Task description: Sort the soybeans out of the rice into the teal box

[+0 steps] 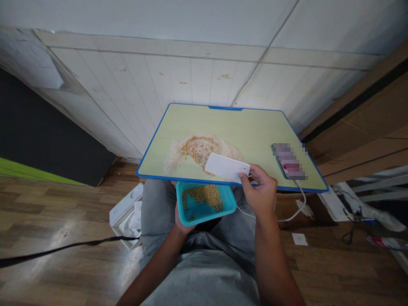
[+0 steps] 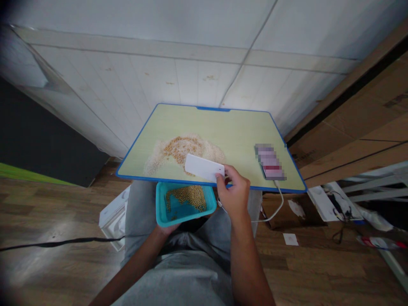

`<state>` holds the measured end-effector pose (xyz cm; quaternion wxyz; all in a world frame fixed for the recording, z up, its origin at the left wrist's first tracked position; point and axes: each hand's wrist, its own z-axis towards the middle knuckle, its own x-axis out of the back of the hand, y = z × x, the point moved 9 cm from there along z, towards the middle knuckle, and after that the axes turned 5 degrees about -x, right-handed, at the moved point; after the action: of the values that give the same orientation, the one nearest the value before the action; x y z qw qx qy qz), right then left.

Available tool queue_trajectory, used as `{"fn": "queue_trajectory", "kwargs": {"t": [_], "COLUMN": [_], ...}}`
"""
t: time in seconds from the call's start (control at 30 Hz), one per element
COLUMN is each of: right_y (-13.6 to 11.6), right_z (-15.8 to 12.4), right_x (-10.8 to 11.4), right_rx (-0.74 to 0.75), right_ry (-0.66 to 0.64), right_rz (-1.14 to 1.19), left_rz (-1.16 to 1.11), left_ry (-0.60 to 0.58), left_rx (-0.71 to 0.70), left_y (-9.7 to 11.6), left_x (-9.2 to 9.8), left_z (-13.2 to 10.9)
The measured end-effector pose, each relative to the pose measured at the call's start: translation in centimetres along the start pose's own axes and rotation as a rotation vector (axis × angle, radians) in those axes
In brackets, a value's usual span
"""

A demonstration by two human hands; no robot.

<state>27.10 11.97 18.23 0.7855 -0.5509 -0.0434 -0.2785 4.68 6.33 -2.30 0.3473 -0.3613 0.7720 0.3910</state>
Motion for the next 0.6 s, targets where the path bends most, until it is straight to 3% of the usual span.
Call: {"fn": "queue_trajectory", "kwargs": {"t": [0.2,0.4,0.6], "right_y": [0.25,0.48,0.10], "right_z": [-0.10,-0.14,-0.12], "right_x": [-0.07,-0.19,-0.15], "right_rx": [-0.007,-0.009,0.006], "right_ry": [-0.013,-0.031,-0.032], "right_rz": [0.012,0.034,0.035], "left_rz": [-0.024,-0.033,-0.047], "left_ry": [0.046,0.014,0.045], "left_rx": [0.026,0.019,0.030], "left_y": [-0.18,-0.08,-0.23], "left_x": [0.04,-0.56,0.17], "left_z": [-0.15,-0.18,-0.08]}}
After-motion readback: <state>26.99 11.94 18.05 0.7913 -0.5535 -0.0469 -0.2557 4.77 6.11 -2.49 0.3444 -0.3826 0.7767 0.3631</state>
